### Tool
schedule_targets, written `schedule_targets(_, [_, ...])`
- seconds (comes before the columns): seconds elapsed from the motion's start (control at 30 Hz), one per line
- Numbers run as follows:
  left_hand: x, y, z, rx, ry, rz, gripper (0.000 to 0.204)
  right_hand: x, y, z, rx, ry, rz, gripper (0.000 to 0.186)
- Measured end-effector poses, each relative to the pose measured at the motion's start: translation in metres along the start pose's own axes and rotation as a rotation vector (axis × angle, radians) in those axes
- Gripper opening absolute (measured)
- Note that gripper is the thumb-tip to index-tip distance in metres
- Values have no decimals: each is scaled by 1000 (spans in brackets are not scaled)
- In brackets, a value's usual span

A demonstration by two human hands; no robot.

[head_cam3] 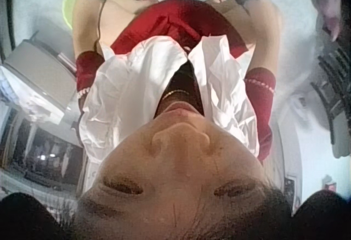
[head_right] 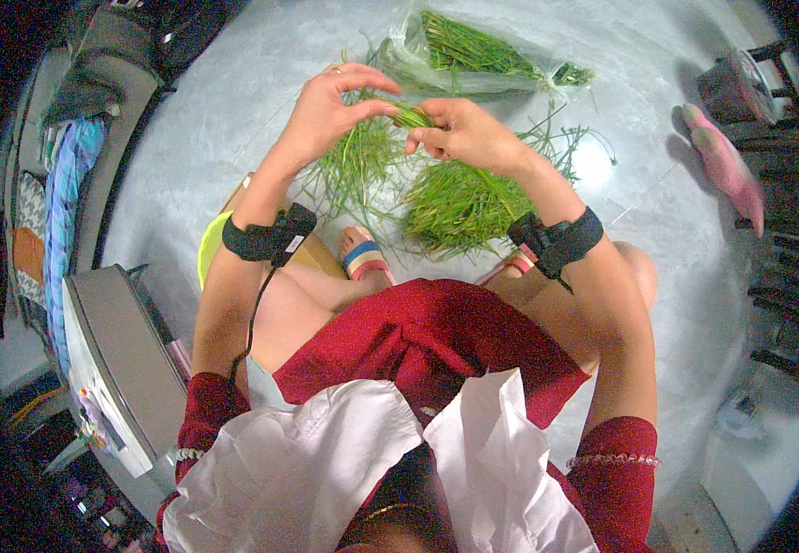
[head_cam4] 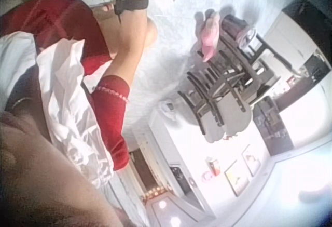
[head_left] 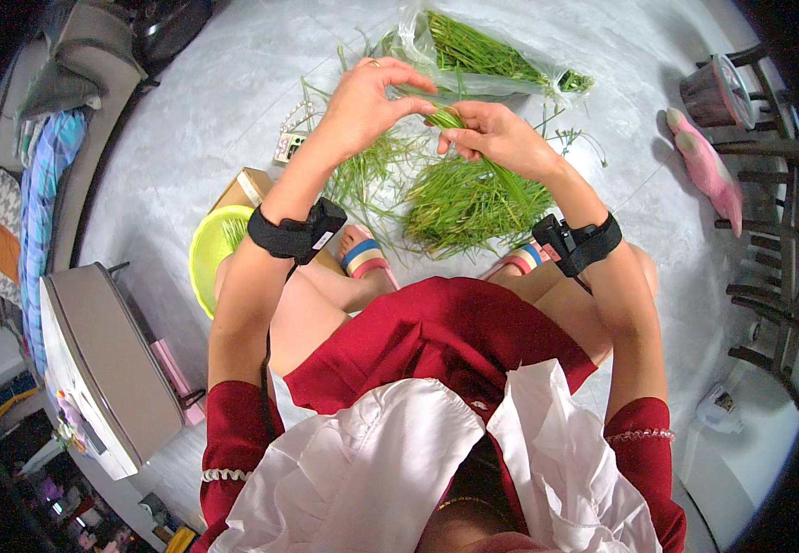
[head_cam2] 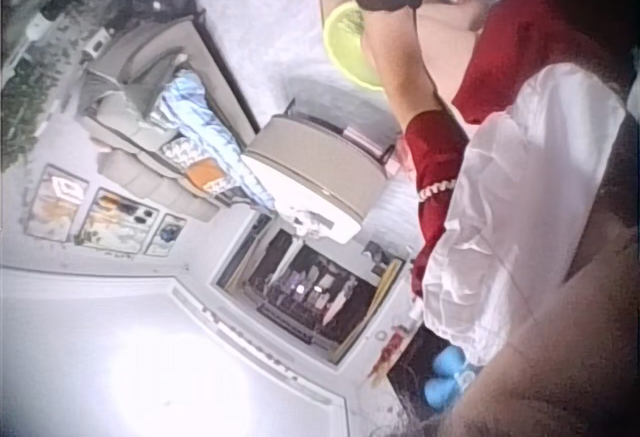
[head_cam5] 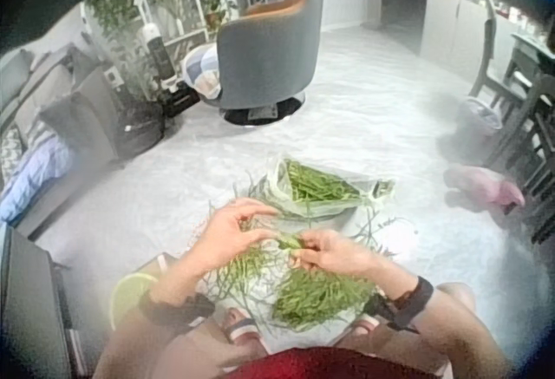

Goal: The person cleans chives by hand, stripping off the outer layers and sorting them into a yellow bowl while sitting on the floor.

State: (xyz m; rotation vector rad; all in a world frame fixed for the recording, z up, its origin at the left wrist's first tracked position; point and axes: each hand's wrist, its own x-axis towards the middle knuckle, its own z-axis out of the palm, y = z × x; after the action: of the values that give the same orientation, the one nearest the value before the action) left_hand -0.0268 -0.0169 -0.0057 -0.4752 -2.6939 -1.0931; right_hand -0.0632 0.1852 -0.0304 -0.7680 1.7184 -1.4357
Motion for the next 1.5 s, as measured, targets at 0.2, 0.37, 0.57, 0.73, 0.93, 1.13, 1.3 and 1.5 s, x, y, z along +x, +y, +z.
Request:
schedule_targets(0.2, [-1,5,0,-297,-32,-370,16,-2,-3,1,-33,33,7,33])
schedule_targets(0.37, [-1,-8,-7,-644,51,-547,17,-2,-6,1,-9,30,13,35])
schedule_targets(0.57, [-7,-26,-23,-728,163,-685,17,-1,-1,-1,20,25,19,33])
schedule_targets(0.73, [-14,-48,-38,-809,239,-765,17,1,7,-3,124,48,43,30])
schedule_targets(0.93, [-27,-73,-77,-553,452,-777,21,-1,10,-8,19,61,155,32])
schedule_targets(1.13, [-33,-68,-93,-475,436,-869,20,-11,7,-12,-117,315,264,43])
schedule_targets(1.3, [-32,-60,-75,-538,428,-835,16,-4,18,-24,-474,564,183,46])
schedule_targets(1.5, [-22,-36,-43,-428,277,-768,21,-3,0,-20,-479,857,99,42])
